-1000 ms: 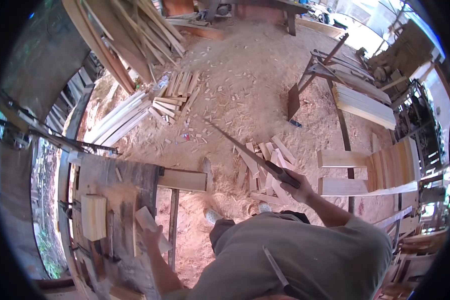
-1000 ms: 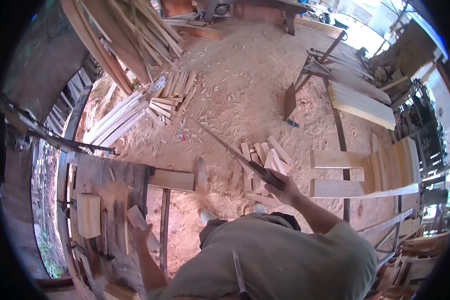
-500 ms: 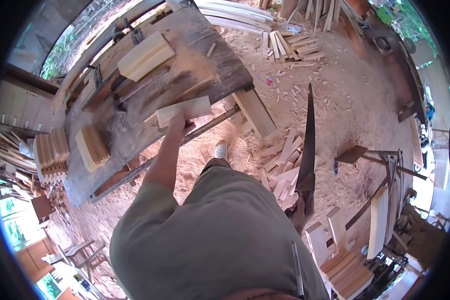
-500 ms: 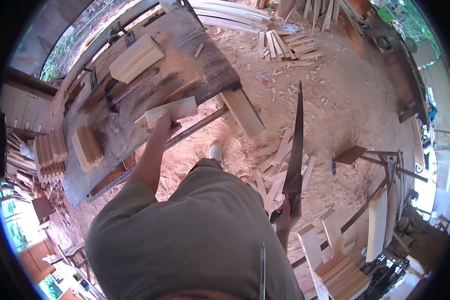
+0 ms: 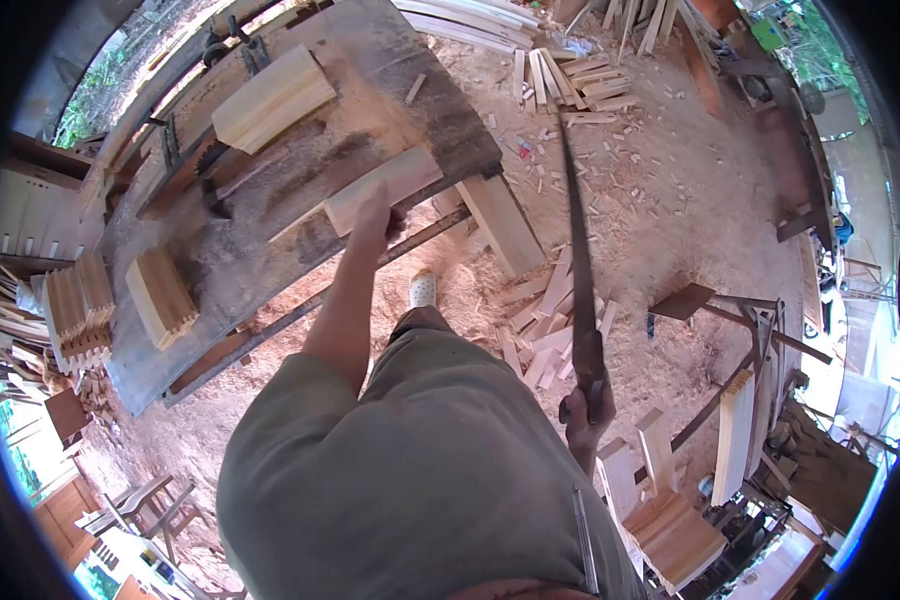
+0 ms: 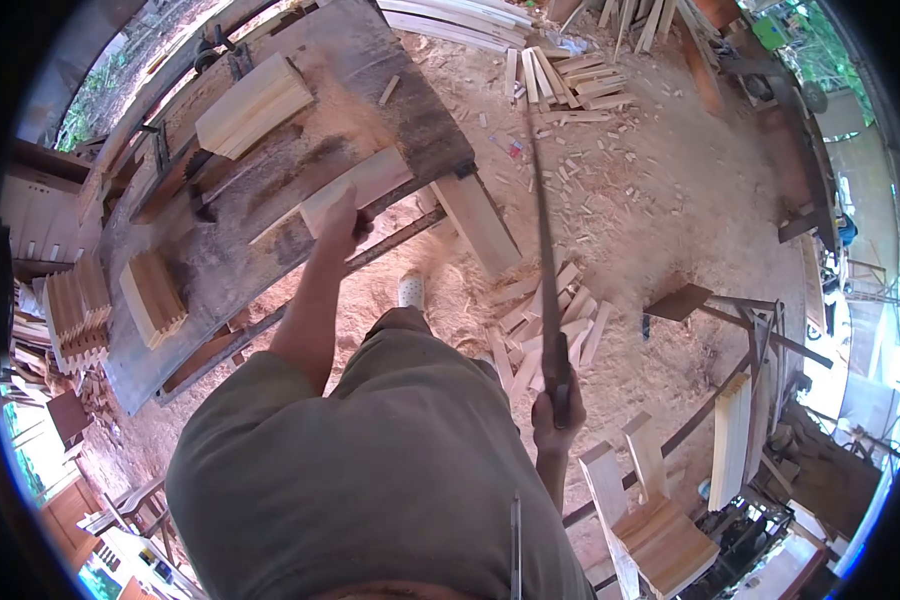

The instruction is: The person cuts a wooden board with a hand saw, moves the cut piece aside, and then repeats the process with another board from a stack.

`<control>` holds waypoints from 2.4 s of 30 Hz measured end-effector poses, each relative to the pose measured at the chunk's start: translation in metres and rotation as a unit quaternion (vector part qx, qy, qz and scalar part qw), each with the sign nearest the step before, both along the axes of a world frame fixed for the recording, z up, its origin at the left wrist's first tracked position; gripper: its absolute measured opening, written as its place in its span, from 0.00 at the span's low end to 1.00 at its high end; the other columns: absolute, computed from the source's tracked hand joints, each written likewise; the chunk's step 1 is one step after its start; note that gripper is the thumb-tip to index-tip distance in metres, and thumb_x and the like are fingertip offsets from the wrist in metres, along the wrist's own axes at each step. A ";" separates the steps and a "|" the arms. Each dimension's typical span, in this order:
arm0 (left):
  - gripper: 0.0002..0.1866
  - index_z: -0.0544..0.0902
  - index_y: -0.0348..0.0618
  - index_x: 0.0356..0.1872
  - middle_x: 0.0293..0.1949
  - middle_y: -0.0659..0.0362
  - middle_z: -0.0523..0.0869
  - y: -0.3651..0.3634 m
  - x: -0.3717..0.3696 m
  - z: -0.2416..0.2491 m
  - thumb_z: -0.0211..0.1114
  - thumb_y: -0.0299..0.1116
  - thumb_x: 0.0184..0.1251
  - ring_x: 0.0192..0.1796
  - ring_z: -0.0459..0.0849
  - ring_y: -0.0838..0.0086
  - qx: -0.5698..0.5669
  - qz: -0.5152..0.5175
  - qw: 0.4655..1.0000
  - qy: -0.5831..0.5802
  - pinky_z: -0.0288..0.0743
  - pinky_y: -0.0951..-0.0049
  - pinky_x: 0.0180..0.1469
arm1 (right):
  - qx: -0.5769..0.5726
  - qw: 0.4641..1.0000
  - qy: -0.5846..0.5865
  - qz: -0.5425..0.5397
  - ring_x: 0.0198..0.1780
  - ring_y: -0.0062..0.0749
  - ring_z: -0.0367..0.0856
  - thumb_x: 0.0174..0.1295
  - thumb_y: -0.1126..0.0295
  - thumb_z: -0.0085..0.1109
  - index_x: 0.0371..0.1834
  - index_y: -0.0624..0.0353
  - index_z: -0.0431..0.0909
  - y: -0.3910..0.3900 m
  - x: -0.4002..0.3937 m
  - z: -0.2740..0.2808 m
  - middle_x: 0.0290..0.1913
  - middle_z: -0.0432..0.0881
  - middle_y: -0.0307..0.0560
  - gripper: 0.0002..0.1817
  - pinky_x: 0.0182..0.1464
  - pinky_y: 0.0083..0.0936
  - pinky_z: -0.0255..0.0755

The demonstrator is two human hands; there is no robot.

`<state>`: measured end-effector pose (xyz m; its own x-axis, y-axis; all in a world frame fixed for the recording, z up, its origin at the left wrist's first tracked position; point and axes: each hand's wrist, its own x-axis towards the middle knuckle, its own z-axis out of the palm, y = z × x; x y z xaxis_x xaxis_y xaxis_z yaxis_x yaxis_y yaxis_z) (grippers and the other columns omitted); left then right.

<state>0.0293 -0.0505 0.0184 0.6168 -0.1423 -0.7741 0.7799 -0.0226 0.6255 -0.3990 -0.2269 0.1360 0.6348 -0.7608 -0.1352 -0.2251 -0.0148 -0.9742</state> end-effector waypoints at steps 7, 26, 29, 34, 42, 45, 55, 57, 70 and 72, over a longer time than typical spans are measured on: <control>0.35 0.87 0.36 0.43 0.48 0.37 0.86 -0.029 0.052 0.014 0.39 0.56 0.78 0.54 0.84 0.43 0.448 -0.316 0.761 -0.347 0.76 0.48 0.57 | -0.009 0.984 0.048 0.169 0.55 0.29 0.83 0.63 0.74 0.64 0.70 0.71 0.68 0.001 0.093 0.000 0.55 0.85 0.52 0.31 0.57 0.25 0.75; 0.47 0.84 0.37 0.56 0.57 0.43 0.85 -0.042 0.075 0.011 0.57 0.77 0.59 0.61 0.82 0.50 0.529 -0.229 0.748 -0.330 0.76 0.54 0.62 | -0.086 0.952 0.027 0.292 0.45 0.30 0.87 0.63 0.73 0.63 0.71 0.70 0.65 -0.012 0.097 -0.033 0.48 0.86 0.58 0.33 0.45 0.25 0.79; 0.44 0.86 0.38 0.53 0.55 0.44 0.86 -0.037 0.095 -0.010 0.56 0.75 0.60 0.60 0.84 0.51 0.537 -0.255 0.723 -0.353 0.76 0.55 0.61 | -0.041 0.954 0.069 0.289 0.47 0.30 0.87 0.63 0.73 0.63 0.71 0.70 0.65 -0.016 0.079 -0.023 0.50 0.85 0.58 0.32 0.46 0.25 0.79; 0.30 0.86 0.42 0.52 0.55 0.43 0.85 -0.051 0.055 0.046 0.53 0.59 0.70 0.60 0.83 0.47 0.514 -0.172 0.777 -0.322 0.77 0.53 0.61 | -0.057 0.956 0.026 0.285 0.48 0.28 0.85 0.63 0.75 0.62 0.71 0.70 0.65 -0.017 0.085 -0.030 0.51 0.85 0.57 0.32 0.47 0.23 0.77; 0.39 0.87 0.40 0.50 0.52 0.43 0.87 -0.043 0.075 0.014 0.57 0.70 0.62 0.58 0.84 0.50 0.514 -0.214 0.753 -0.352 0.77 0.55 0.60 | -0.011 0.960 0.045 0.277 0.52 0.28 0.83 0.65 0.76 0.60 0.71 0.70 0.65 -0.019 0.095 -0.022 0.53 0.84 0.56 0.30 0.52 0.22 0.76; 0.44 0.86 0.38 0.52 0.54 0.44 0.87 -0.051 0.051 0.030 0.55 0.75 0.60 0.60 0.84 0.53 0.543 -0.218 0.746 -0.319 0.77 0.59 0.60 | -0.062 0.955 0.008 0.290 0.51 0.27 0.83 0.65 0.76 0.60 0.71 0.71 0.65 -0.021 0.095 -0.024 0.53 0.84 0.54 0.30 0.52 0.22 0.75; 0.37 0.91 0.41 0.35 0.40 0.43 0.90 -0.060 0.036 0.033 0.62 0.71 0.56 0.49 0.89 0.50 0.533 -0.086 0.765 -0.352 0.79 0.56 0.54 | -0.022 0.958 0.041 0.282 0.49 0.25 0.82 0.66 0.75 0.60 0.70 0.72 0.66 -0.025 0.115 -0.018 0.51 0.84 0.53 0.29 0.51 0.22 0.76; 0.38 0.91 0.40 0.36 0.40 0.43 0.90 -0.060 0.035 0.032 0.62 0.72 0.56 0.49 0.89 0.50 0.524 -0.079 0.769 -0.357 0.79 0.55 0.54 | -0.036 0.957 0.042 0.284 0.49 0.25 0.82 0.66 0.75 0.60 0.70 0.72 0.66 -0.021 0.127 -0.019 0.51 0.84 0.53 0.29 0.51 0.22 0.76; 0.46 0.88 0.38 0.48 0.50 0.45 0.89 -0.058 0.042 0.025 0.56 0.78 0.55 0.56 0.87 0.56 0.572 -0.156 0.741 -0.316 0.78 0.62 0.58 | -0.087 0.958 0.004 0.273 0.42 0.21 0.82 0.66 0.73 0.61 0.69 0.69 0.68 -0.012 0.168 -0.034 0.45 0.85 0.51 0.28 0.44 0.21 0.76; 0.46 0.89 0.39 0.47 0.49 0.45 0.89 -0.054 0.045 0.021 0.56 0.78 0.54 0.55 0.87 0.56 0.566 -0.156 0.740 -0.329 0.78 0.62 0.58 | -0.109 0.956 -0.014 0.271 0.41 0.20 0.82 0.66 0.73 0.60 0.69 0.68 0.68 -0.012 0.168 -0.033 0.44 0.85 0.50 0.27 0.43 0.20 0.76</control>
